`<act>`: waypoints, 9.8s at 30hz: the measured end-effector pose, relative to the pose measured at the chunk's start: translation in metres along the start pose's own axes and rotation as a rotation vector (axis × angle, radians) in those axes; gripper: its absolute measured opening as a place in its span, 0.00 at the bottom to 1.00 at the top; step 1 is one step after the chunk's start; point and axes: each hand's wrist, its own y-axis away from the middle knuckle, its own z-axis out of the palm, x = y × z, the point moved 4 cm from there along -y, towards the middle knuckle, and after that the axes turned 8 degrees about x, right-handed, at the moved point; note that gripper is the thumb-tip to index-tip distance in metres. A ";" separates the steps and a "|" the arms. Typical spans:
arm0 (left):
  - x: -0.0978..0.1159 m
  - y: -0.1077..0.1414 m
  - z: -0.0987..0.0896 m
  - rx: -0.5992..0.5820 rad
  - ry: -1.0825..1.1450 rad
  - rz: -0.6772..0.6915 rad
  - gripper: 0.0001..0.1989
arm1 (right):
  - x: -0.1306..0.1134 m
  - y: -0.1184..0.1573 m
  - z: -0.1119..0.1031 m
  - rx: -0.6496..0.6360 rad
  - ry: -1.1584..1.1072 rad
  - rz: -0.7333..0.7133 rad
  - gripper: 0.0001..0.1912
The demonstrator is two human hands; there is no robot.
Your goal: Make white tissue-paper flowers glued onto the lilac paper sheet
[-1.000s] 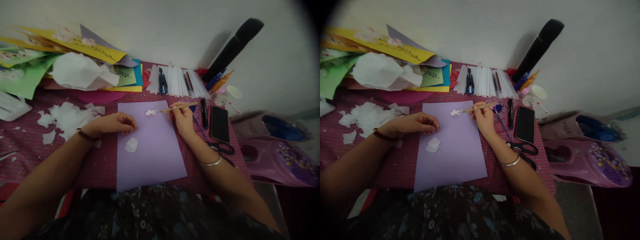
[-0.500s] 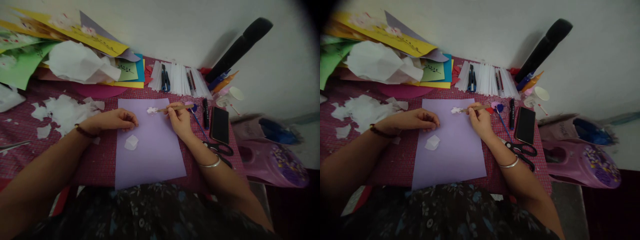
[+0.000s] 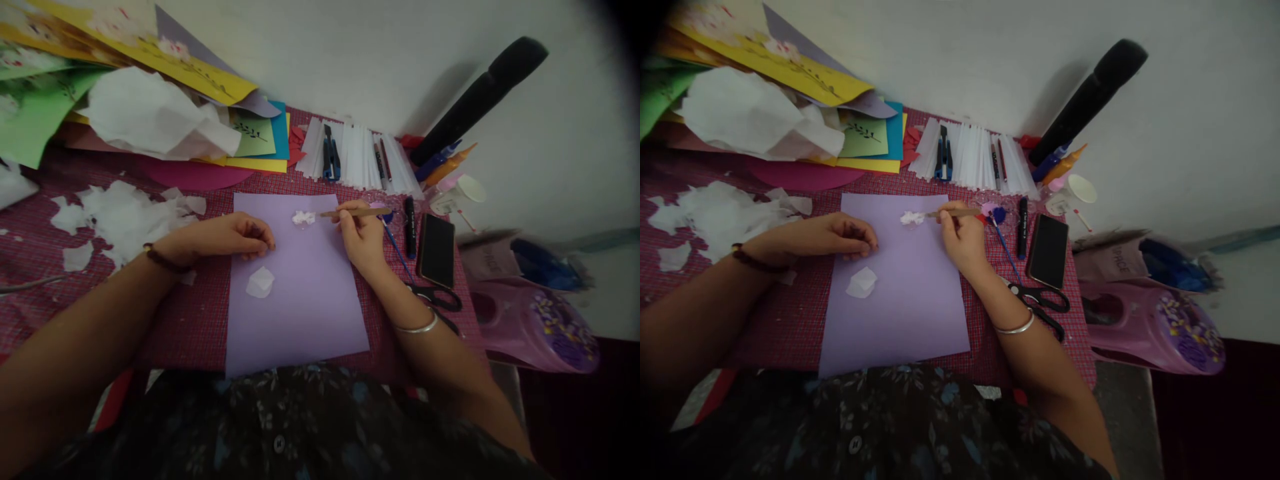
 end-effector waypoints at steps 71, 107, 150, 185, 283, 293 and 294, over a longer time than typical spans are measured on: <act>0.072 -0.045 0.012 0.520 -0.481 0.108 0.07 | 0.017 0.005 -0.004 0.120 -0.430 0.304 0.10; 0.042 0.000 0.016 0.379 -0.523 0.128 0.09 | -0.008 0.009 0.012 -0.130 0.044 -0.047 0.13; 0.023 0.006 0.012 0.087 -0.147 0.048 0.07 | -0.014 0.013 0.002 -0.036 0.024 -0.033 0.10; 0.027 0.022 0.022 -0.144 -0.406 0.186 0.03 | -0.004 0.010 0.007 -0.076 0.047 -0.035 0.13; 0.058 -0.040 0.009 0.594 -0.528 0.358 0.17 | -0.016 0.009 0.013 -0.148 0.109 -0.085 0.13; 0.045 -0.011 0.010 0.646 -0.523 0.273 0.06 | -0.018 0.009 0.008 -0.069 0.067 -0.058 0.16; 0.046 -0.013 0.016 0.641 -0.560 0.284 0.07 | -0.018 0.009 0.008 -0.070 0.066 -0.050 0.16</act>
